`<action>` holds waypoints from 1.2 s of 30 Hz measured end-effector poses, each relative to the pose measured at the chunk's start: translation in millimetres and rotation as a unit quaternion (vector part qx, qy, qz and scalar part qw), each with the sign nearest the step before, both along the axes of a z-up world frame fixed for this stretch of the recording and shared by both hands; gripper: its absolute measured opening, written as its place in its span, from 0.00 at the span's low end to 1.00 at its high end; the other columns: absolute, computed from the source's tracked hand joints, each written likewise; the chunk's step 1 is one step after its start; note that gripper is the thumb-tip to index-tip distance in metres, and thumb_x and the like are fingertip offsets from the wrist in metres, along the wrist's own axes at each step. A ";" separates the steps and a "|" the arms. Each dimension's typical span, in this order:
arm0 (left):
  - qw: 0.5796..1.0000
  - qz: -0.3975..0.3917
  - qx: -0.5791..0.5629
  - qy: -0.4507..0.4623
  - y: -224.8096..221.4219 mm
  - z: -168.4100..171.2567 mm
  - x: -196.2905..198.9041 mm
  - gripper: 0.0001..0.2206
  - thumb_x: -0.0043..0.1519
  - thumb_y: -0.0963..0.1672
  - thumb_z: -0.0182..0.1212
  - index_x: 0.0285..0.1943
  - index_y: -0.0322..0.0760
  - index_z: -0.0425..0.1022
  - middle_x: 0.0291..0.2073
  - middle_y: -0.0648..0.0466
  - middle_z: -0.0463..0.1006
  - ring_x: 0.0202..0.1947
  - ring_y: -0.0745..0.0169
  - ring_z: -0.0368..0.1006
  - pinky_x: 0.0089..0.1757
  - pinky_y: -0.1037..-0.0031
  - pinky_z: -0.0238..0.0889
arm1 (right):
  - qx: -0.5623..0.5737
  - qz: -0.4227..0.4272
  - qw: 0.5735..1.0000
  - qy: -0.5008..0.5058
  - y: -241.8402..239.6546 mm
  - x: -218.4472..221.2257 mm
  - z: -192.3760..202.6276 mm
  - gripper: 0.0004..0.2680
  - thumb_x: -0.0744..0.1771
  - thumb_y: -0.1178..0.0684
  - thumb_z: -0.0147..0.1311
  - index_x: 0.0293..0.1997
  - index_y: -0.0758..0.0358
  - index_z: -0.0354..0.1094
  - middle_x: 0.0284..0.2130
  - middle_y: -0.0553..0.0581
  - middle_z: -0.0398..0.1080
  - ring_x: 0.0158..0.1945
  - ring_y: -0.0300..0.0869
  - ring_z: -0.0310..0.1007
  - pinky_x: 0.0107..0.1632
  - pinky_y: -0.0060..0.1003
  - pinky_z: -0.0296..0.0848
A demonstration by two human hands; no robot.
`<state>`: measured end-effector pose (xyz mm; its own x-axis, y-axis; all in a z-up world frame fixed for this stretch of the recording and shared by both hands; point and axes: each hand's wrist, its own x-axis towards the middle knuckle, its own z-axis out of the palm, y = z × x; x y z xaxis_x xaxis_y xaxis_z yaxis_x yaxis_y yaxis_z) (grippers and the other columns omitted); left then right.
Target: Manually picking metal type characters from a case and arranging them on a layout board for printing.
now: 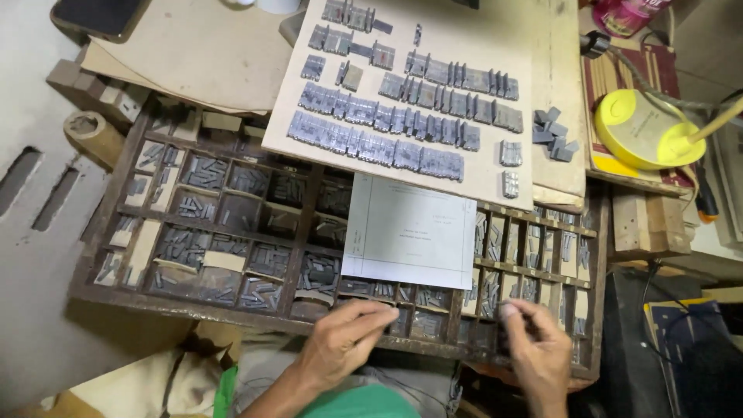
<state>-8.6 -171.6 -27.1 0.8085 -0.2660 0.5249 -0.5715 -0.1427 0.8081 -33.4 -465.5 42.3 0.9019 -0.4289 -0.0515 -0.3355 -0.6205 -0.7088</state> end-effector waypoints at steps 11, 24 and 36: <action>0.983 -0.049 0.048 -0.172 -18.3 34.8 2.6 0.13 0.65 0.33 0.63 0.58 0.22 0.75 0.49 0.36 0.83 0.46 0.45 0.84 0.42 0.66 0.82 | 0.410 0.017 0.911 -0.020 79.3 -22.9 -38.6 0.06 0.64 0.63 0.59 0.39 0.77 0.81 0.32 0.68 0.80 0.29 0.45 0.74 0.21 0.36 0.72; 0.982 -0.081 0.052 -0.161 -14.7 6.3 3.0 0.13 0.66 0.36 0.61 0.60 0.27 0.76 0.55 0.43 0.82 0.51 0.50 0.83 0.52 0.68 0.77 | 0.276 0.001 0.960 -0.054 50.6 -27.9 -44.6 0.05 0.66 0.55 0.60 0.38 0.67 0.78 0.22 0.59 0.77 0.16 0.38 0.70 0.25 0.27 0.68; 0.996 -0.017 0.073 -0.042 -8.8 8.2 20.0 0.19 0.59 0.37 0.68 0.61 0.33 0.76 0.46 0.44 0.85 0.41 0.56 0.84 0.49 0.74 0.81 | -0.118 -0.005 0.981 -0.154 -24.6 26.4 -41.0 0.09 0.67 0.52 0.59 0.50 0.62 0.76 0.39 0.53 0.72 0.29 0.35 0.64 0.34 0.30 0.70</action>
<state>11.4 -180.4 -19.0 0.7535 -0.3699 0.5435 -0.6419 -0.2349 0.7299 -6.9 -490.1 1.3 0.8548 -0.4045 0.3251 -0.1337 -0.7769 -0.6152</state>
